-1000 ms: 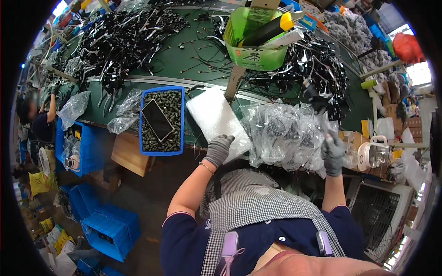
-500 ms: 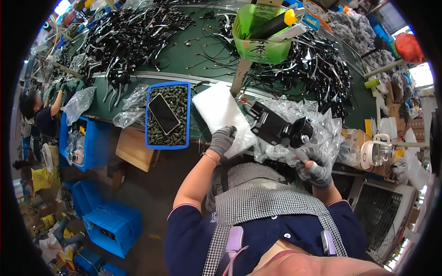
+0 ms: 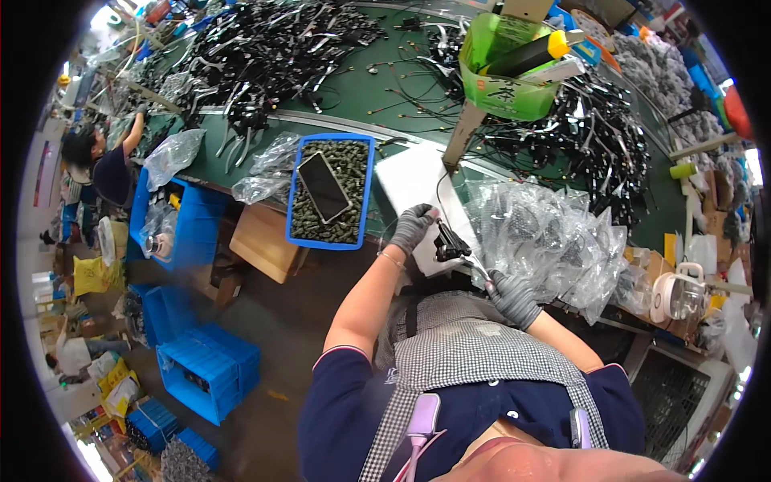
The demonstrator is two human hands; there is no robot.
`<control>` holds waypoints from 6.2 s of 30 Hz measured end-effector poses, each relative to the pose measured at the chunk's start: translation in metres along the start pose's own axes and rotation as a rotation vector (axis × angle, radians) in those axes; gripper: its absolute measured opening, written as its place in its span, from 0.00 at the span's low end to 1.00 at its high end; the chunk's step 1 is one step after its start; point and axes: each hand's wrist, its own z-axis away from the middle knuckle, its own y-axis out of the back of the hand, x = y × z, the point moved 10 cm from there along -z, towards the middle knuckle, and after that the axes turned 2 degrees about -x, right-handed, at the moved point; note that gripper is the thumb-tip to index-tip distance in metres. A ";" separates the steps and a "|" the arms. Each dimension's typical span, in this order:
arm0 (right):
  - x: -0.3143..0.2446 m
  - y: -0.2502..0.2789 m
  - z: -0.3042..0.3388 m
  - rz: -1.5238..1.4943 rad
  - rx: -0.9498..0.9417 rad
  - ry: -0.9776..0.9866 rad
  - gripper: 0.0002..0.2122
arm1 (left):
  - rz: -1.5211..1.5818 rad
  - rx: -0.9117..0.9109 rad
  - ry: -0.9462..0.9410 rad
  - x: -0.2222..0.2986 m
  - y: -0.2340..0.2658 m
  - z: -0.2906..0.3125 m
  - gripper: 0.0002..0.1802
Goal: Packaging small black components into plastic bags on an assembly line.
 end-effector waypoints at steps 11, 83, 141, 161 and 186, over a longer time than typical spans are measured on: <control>0.022 0.018 -0.038 -0.641 -0.169 -0.341 0.13 | -1.054 0.049 -0.982 0.146 -0.019 0.120 0.10; 0.033 0.094 -0.022 -1.326 -0.437 -0.328 0.11 | -0.925 -0.351 -0.236 -0.011 -0.083 0.013 0.16; 0.059 0.070 0.141 -2.816 0.560 0.032 0.09 | -0.499 -0.752 -1.120 0.202 -0.296 0.143 0.11; 0.266 0.240 0.067 0.114 0.776 -0.384 0.07 | -0.709 -0.939 -0.649 0.115 -0.382 0.080 0.14; 0.298 0.145 -0.189 0.902 -0.517 -0.216 0.18 | -1.288 -0.143 -0.364 0.013 -0.086 0.051 0.17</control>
